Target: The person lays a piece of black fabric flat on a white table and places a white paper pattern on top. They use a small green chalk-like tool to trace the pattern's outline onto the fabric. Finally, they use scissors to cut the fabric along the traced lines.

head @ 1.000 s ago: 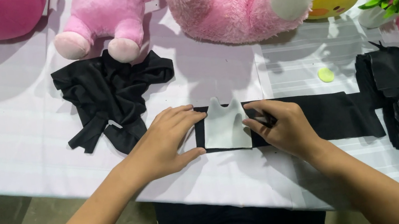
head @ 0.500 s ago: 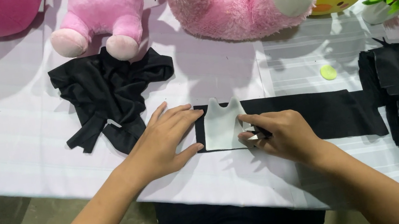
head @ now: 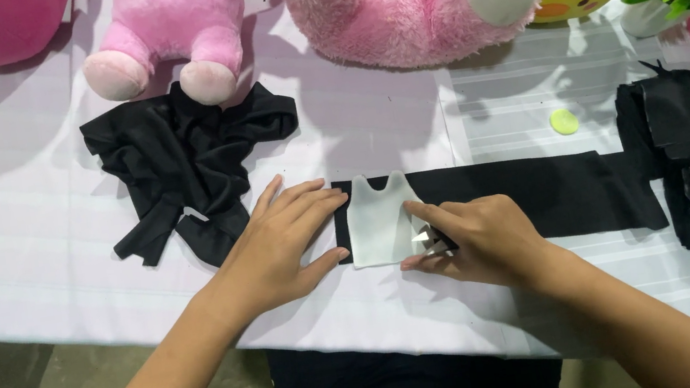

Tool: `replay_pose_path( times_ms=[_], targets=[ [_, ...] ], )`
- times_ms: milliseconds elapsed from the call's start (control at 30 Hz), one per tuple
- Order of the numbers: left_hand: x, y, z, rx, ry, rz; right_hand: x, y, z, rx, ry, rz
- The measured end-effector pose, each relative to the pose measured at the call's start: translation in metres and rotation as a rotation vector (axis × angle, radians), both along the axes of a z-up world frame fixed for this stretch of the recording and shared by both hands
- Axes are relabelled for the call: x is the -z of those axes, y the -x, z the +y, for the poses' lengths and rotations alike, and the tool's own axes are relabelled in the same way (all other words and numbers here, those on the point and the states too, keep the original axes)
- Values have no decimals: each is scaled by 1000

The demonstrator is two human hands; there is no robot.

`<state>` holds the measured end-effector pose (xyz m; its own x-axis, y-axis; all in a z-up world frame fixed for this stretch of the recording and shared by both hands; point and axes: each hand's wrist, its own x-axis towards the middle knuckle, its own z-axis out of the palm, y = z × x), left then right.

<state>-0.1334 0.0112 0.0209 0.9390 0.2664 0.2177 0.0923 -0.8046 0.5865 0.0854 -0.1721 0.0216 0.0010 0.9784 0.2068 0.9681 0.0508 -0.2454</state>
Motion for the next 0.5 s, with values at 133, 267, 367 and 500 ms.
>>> replay_pose_path(
  times_ms=[133, 267, 367, 500],
  targets=[
    [-5, 0, 1, 7, -26, 35, 2, -6, -1, -12, -26, 10],
    [-6, -3, 1, 6, -74, 107, 7, -18, -4, -6, -25, 96],
    [-2, -10, 6, -32, -119, 85, 20, -23, -4, 96, -31, 120],
    [-5, -21, 13, -151, -204, 137, 29, -20, -1, 181, -19, 137]
  ],
)
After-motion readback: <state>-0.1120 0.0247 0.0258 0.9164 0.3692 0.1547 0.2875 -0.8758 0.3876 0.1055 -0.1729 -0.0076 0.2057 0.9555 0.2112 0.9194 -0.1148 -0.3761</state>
